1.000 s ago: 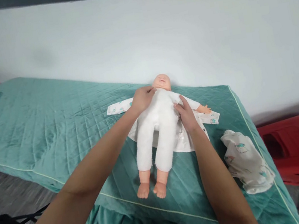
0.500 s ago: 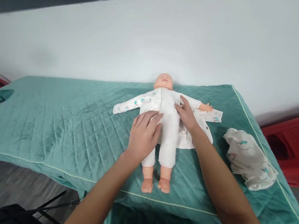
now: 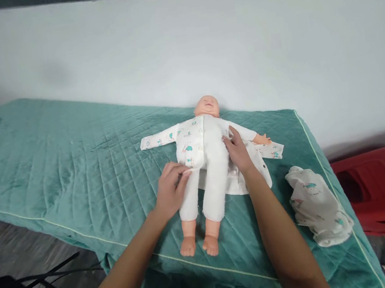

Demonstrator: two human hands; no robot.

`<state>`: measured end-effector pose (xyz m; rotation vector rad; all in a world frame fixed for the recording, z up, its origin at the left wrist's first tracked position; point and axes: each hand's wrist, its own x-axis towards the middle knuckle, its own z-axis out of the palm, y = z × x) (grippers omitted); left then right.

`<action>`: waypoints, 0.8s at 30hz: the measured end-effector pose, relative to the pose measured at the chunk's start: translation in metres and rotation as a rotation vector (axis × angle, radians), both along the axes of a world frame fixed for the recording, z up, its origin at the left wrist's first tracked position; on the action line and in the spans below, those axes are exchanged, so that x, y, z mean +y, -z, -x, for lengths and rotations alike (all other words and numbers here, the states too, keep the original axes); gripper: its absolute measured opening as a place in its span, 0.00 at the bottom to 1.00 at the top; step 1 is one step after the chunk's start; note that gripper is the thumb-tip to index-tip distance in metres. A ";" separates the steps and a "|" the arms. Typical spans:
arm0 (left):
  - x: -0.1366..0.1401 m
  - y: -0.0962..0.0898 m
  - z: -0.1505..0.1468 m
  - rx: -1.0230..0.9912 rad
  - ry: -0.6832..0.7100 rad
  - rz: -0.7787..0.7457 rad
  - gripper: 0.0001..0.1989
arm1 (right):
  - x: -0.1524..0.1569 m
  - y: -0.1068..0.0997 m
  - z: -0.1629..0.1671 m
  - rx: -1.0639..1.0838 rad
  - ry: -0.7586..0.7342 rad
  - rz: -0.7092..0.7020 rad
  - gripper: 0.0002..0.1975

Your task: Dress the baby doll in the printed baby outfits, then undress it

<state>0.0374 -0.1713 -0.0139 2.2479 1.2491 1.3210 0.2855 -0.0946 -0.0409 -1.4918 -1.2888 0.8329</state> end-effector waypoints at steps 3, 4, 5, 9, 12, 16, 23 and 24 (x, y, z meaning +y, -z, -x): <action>-0.006 -0.007 0.005 0.182 0.183 -0.103 0.07 | 0.002 0.002 -0.001 0.085 0.034 0.032 0.38; -0.005 -0.009 0.008 0.233 0.228 -0.118 0.07 | 0.002 0.002 -0.001 0.087 0.035 0.035 0.38; -0.002 -0.013 0.009 0.259 0.254 -0.125 0.08 | 0.002 0.002 -0.001 0.082 0.037 0.036 0.38; 0.035 -0.026 0.002 0.160 0.097 -0.094 0.12 | 0.002 0.000 0.000 0.069 0.045 0.062 0.38; 0.078 -0.034 -0.019 0.150 0.025 0.075 0.21 | 0.000 -0.004 0.001 0.069 0.039 0.081 0.38; 0.122 -0.044 -0.051 0.270 0.102 0.278 0.25 | -0.005 -0.013 0.008 0.048 0.052 0.106 0.38; 0.140 -0.071 -0.084 0.373 0.067 0.157 0.20 | -0.010 -0.021 0.021 0.040 0.046 0.044 0.38; 0.141 -0.074 -0.091 0.391 0.064 0.136 0.19 | -0.011 -0.022 0.023 0.045 0.046 0.034 0.37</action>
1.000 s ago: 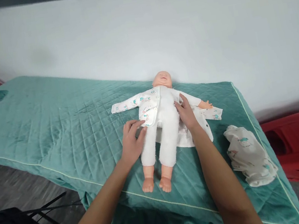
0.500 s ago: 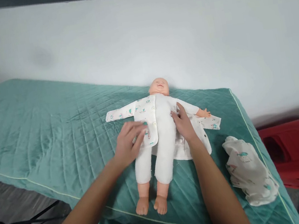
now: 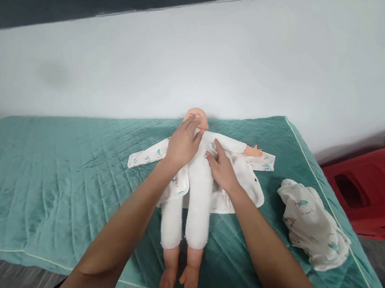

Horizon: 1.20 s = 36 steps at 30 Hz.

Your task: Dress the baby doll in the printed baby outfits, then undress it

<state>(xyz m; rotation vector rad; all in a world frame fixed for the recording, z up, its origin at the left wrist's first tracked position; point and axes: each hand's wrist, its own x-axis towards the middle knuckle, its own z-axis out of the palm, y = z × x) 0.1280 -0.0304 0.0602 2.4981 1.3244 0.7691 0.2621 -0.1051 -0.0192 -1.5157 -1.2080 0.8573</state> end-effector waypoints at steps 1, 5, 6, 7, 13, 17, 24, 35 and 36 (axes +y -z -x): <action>0.001 -0.003 -0.008 0.025 0.031 -0.008 0.19 | 0.000 0.000 0.002 0.008 -0.001 -0.017 0.37; 0.002 -0.010 -0.054 0.231 0.327 0.013 0.20 | 0.000 -0.001 0.007 0.017 0.008 -0.071 0.29; 0.001 -0.010 -0.067 0.306 0.390 0.020 0.21 | 0.001 -0.001 0.006 0.007 0.003 -0.080 0.27; 0.001 -0.010 -0.080 0.394 0.439 0.039 0.23 | 0.001 -0.002 0.005 -0.013 -0.012 -0.094 0.25; 0.003 -0.013 -0.129 0.714 0.560 0.276 0.41 | 0.002 -0.008 -0.011 -0.132 -0.179 -0.157 0.25; 0.012 -0.015 -0.129 0.790 0.527 0.255 0.30 | -0.003 -0.019 -0.021 -0.219 -0.275 -0.102 0.24; 0.031 0.001 -0.109 0.587 0.495 0.099 0.20 | -0.016 -0.037 -0.062 -0.269 -0.462 0.027 0.21; 0.033 0.014 -0.099 0.527 0.505 0.019 0.16 | 0.010 0.005 -0.110 -0.544 0.177 0.250 0.16; 0.030 0.014 -0.099 0.528 0.494 0.010 0.17 | 0.009 0.004 -0.114 -0.491 0.199 0.243 0.15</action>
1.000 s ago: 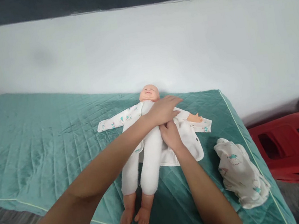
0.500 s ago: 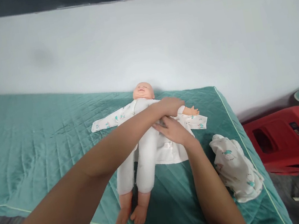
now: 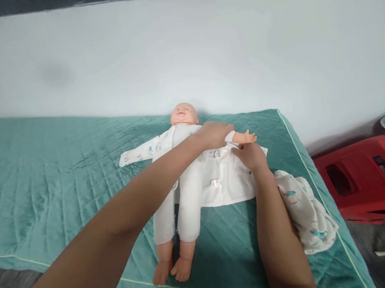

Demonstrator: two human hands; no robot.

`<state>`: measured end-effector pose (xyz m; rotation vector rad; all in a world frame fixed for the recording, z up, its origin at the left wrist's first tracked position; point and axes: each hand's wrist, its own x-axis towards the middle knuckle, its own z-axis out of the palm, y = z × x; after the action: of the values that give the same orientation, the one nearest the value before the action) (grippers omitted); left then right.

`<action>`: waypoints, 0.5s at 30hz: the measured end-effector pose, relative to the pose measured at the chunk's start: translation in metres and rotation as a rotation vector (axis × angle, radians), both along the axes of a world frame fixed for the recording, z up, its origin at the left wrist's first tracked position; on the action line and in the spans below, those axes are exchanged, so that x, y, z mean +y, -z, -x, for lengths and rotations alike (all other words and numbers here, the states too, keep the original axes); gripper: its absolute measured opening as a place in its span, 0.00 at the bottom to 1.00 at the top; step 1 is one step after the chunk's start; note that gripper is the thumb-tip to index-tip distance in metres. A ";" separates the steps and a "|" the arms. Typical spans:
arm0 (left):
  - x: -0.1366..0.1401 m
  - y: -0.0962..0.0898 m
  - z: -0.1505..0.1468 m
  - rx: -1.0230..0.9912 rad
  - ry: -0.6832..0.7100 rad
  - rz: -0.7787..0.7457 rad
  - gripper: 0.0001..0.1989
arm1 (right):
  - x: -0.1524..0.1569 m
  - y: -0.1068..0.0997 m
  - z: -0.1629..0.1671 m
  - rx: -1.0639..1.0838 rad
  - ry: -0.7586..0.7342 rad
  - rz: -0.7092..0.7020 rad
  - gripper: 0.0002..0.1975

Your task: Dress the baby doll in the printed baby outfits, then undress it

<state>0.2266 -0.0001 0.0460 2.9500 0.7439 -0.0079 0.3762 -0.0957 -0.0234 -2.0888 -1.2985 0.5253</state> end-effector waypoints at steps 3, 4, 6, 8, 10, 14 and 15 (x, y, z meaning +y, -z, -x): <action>-0.008 0.000 0.003 0.002 -0.009 -0.038 0.16 | -0.005 -0.005 -0.013 0.214 0.098 -0.113 0.07; -0.010 0.000 0.004 -0.003 -0.009 -0.048 0.15 | -0.006 -0.006 -0.017 0.338 0.154 -0.155 0.07; -0.014 -0.001 0.006 -0.003 -0.010 -0.055 0.15 | -0.008 -0.007 -0.020 0.588 0.263 -0.230 0.09; -0.018 -0.002 0.008 0.010 0.000 -0.058 0.15 | -0.007 -0.006 -0.021 0.773 0.339 -0.296 0.13; -0.020 -0.001 0.009 0.041 0.019 -0.064 0.14 | -0.005 -0.005 -0.022 0.809 0.349 -0.330 0.17; -0.023 0.001 0.009 0.104 0.012 -0.114 0.13 | 0.000 -0.004 -0.030 0.868 0.309 -0.358 0.14; -0.023 0.001 0.009 0.115 0.001 -0.123 0.14 | 0.000 -0.004 -0.033 0.861 0.247 -0.378 0.11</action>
<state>0.2180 -0.0230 0.0450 3.0889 0.7844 -0.1386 0.4096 -0.0955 -0.0193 -1.4094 -0.5677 0.8580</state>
